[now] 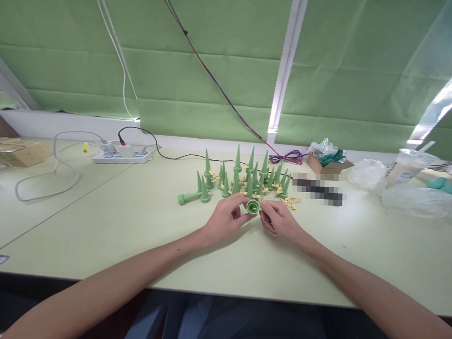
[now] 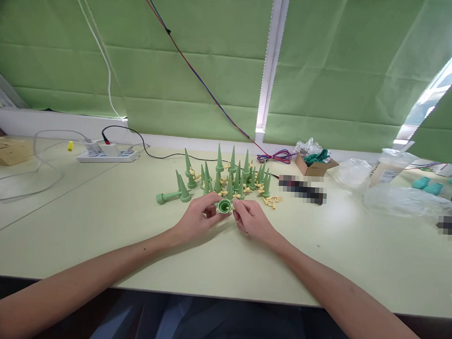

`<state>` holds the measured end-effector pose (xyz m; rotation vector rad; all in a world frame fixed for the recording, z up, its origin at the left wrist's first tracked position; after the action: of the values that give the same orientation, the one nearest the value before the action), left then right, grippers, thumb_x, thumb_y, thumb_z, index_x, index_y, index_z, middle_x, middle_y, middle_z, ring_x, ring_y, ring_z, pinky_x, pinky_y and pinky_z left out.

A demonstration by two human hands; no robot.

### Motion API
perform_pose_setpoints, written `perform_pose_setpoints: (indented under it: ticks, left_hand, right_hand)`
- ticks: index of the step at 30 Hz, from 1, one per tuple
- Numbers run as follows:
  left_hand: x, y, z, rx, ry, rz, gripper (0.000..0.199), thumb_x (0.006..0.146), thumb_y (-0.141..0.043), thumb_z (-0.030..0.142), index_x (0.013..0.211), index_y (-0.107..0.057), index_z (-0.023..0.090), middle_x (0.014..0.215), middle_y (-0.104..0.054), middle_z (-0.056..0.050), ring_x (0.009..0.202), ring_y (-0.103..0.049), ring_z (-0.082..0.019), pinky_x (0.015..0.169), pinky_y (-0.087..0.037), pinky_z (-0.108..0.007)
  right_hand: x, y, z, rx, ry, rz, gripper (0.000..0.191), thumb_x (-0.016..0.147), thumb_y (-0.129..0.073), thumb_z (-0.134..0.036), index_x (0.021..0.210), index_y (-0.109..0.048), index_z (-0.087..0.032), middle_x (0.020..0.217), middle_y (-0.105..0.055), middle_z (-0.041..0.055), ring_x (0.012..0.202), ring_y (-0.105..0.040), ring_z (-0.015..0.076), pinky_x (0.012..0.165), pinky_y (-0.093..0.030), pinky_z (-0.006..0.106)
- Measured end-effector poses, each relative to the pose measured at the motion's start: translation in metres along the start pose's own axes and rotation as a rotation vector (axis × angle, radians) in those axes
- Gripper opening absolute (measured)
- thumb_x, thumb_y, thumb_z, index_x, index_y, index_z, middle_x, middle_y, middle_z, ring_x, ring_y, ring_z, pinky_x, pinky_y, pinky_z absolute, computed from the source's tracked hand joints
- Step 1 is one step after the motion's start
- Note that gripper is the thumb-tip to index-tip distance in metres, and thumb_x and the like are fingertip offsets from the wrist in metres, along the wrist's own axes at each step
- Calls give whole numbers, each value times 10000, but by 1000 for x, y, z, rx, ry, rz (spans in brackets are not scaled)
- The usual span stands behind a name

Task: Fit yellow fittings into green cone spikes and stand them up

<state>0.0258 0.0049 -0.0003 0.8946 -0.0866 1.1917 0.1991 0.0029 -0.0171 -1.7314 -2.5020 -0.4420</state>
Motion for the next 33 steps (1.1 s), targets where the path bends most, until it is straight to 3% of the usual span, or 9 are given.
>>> perform_pose_setpoints:
  ticks: [6, 9, 12, 15, 23, 33]
  left_hand:
    - [0, 2, -6, -118, 158, -19, 140, 818, -584, 180, 953, -548, 196, 904, -618, 1, 488, -451, -45, 468, -381, -193]
    - [0, 1, -6, -269, 286, -67, 103, 880, -552, 290, 888, -526, 191, 710, -581, 32, 435, -461, -61, 427, -367, -197]
    - [1, 0, -2, -387, 353, -142, 323, 951, -462, 450, 808, -539, 171, 491, -491, 50, 381, -463, -88, 408, -359, -208]
    - [3, -1, 0, -493, 386, -188, 443, 964, -404, 542, 796, -545, 156, 445, -489, 34, 361, -485, -109, 375, -349, -217]
    - [2, -1, -5, -560, 406, -242, 437, 895, -544, 573, 805, -572, 146, 442, -515, 36, 361, -483, -99, 365, -355, -201]
    - [0, 5, -4, -342, 270, -210, 412, 909, -537, 530, 729, -556, 159, 439, -504, 43, 388, -459, -85, 429, -368, -204]
  right_hand:
    - [-1, -1, -5, -65, 84, 32, 485, 980, -388, -571, 657, -436, -211, 421, -337, -82, 338, -336, 84, 390, -287, 241]
    - [-1, -1, -6, -75, 129, 49, 456, 985, -394, -555, 682, -428, -216, 448, -334, -82, 358, -347, 87, 410, -288, 244]
    - [-1, 0, -7, -92, 144, 53, 432, 992, -393, -538, 705, -432, -217, 466, -326, -84, 372, -343, 89, 420, -276, 247]
    - [-2, 1, -6, -122, 140, 52, 427, 994, -398, -525, 701, -428, -216, 473, -333, -79, 394, -326, 91, 433, -265, 249]
    - [-3, 2, -4, -226, 141, 40, 419, 1009, -384, -482, 686, -406, -217, 482, -397, -68, 427, -348, 100, 492, -304, 255]
    - [-3, 2, -3, -313, 156, 21, 420, 1017, -357, -474, 683, -385, -222, 478, -395, -61, 455, -366, 118, 511, -295, 264]
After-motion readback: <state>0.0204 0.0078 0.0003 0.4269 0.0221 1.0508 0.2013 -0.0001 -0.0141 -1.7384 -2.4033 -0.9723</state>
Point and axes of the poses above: each hand's wrist, its own x-axis towards the middle knuckle, its own y-axis out of the back of the hand, z = x × y, the point moved 2 cm from there along x, towards the middle knuckle
